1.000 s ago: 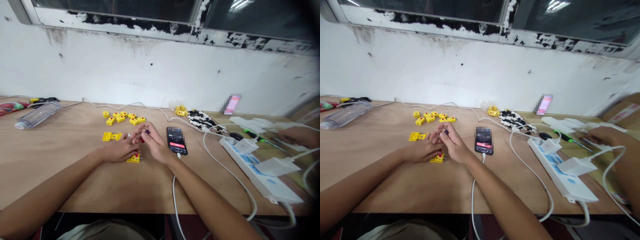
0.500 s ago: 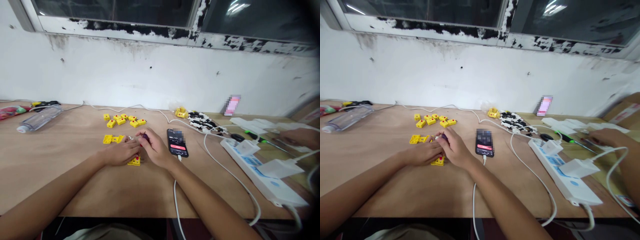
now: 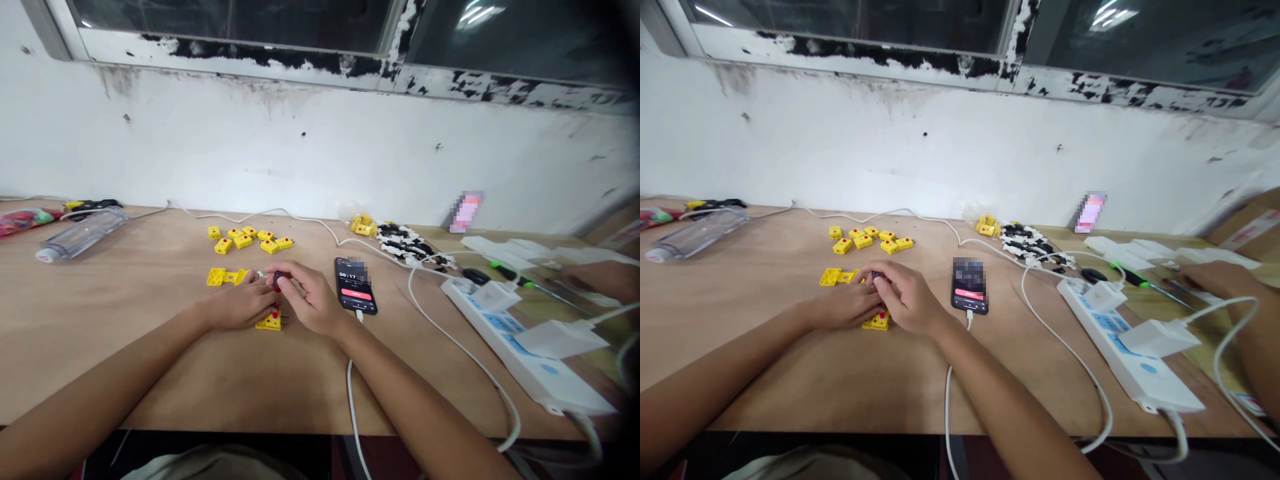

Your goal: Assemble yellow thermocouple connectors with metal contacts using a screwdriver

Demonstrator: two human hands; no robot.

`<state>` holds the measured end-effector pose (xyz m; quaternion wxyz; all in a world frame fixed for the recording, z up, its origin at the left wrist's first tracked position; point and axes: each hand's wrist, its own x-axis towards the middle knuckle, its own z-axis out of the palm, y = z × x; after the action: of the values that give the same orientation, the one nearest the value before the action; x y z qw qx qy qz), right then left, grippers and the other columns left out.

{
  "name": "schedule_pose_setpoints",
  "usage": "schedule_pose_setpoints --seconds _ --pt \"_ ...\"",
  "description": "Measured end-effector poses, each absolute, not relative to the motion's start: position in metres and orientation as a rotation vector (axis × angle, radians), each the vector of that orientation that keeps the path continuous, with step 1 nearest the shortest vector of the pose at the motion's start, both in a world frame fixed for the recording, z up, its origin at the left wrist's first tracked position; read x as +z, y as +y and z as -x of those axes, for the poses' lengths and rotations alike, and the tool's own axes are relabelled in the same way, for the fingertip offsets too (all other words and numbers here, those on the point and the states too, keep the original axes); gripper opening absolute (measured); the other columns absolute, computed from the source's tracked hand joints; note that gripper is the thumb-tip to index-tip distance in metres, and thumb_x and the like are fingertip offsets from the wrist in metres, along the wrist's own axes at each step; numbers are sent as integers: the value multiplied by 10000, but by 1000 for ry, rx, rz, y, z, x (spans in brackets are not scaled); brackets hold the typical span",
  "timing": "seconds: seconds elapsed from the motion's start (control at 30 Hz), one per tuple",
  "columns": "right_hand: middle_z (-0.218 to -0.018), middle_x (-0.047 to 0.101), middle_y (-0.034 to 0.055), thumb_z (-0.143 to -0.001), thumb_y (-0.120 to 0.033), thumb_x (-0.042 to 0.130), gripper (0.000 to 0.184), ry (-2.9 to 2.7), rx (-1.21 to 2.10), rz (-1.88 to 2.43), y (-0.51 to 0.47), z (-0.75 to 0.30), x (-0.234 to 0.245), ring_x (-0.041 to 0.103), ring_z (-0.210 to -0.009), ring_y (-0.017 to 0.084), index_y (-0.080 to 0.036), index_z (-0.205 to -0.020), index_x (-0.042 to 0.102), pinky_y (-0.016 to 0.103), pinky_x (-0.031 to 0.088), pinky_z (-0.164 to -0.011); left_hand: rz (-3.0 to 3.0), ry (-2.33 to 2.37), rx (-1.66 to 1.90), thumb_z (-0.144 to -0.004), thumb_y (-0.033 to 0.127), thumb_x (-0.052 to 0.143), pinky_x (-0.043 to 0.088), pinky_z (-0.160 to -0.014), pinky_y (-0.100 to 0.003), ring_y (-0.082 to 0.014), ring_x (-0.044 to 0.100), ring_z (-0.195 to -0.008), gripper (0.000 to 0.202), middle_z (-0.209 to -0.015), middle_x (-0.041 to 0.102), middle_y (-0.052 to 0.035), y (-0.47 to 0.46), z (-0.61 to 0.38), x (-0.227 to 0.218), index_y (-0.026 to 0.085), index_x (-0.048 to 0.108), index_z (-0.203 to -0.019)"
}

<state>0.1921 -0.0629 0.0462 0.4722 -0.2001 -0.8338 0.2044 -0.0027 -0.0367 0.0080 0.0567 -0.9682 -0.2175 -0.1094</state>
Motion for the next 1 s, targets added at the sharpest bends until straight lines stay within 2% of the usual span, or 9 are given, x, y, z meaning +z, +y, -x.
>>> schedule_pose_setpoints --seconds 0.13,0.23,0.37,0.5,0.63,0.73,0.8,0.93,1.0 --pt "-908 723 28 -892 -157 617 156 -2004 311 451 -60 -193 43 664 -803 132 -215 -1033 653 267 535 -757 2923 -659 -415 -1015 260 368 373 -857 -418 -275 560 -1005 242 -1045 631 -138 -35 4 2 145 577 -981" --pt "-971 740 34 -906 -118 591 233 -1990 241 441 -59 -192 41 687 -859 129 -229 -1103 651 270 548 -802 2918 -659 -407 -1018 255 355 378 -861 -423 -270 566 -987 244 -1017 639 -129 -35 3 2 146 572 -988" --pt "-1008 742 48 -920 -111 562 288 -1997 191 426 -60 -191 40 694 -915 137 -225 -1174 636 283 561 -840 2920 -643 -380 -1024 248 335 377 -879 -426 -280 550 -1050 269 -1046 643 -131 -35 3 3 149 579 -971" --pt "-1051 736 43 -947 -129 509 323 -2045 344 472 -61 -191 43 695 -924 134 -241 -1230 617 293 564 -850 2935 -664 -383 -1028 271 343 372 -906 -422 -266 556 -1039 275 -1038 653 -116 -35 4 2 154 586 -975" --pt "-985 689 58 -895 -185 613 201 -1919 388 522 -60 -192 45 657 -909 159 -226 -1065 710 319 558 -817 2951 -684 -430 -1027 281 349 367 -920 -421 -252 573 -1002 271 -1024 654 -105 -37 3 3 161 588 -985" --pt "-815 624 23 -856 -209 677 141 -1852 410 569 -59 -192 45 611 -749 137 -225 -978 746 295 547 -711 2966 -708 -427 -1023 267 351 371 -902 -414 -244 581 -955 269 -1000 653 -101 -38 3 5 156 589 -967" --pt "-793 636 10 -880 -198 645 190 -1896 455 590 -60 -192 45 606 -716 128 -239 -1042 734 291 541 -702 2966 -703 -422 -1021 263 363 365 -903 -408 -244 579 -953 263 -975 655 -97 -38 3 6 154 593 -955" --pt "-1007 706 44 -950 -167 504 316 -1963 549 522 -61 -192 44 662 -900 144 -251 -1221 641 326 545 -844 2964 -696 -405 -1019 260 381 358 -887 -391 -250 569 -988 248 -986 655 -101 -37 4 6 157 602 -969" --pt "-1042 703 58 -951 -169 494 313 -1946 563 511 -62 -192 43 663 -947 153 -242 -1221 636 341 541 -878 2989 -704 -412 -1016 257 391 353 -900 -391 -252 563 -1020 228 -1038 655 -98 -37 4 6 167 600 -1004"
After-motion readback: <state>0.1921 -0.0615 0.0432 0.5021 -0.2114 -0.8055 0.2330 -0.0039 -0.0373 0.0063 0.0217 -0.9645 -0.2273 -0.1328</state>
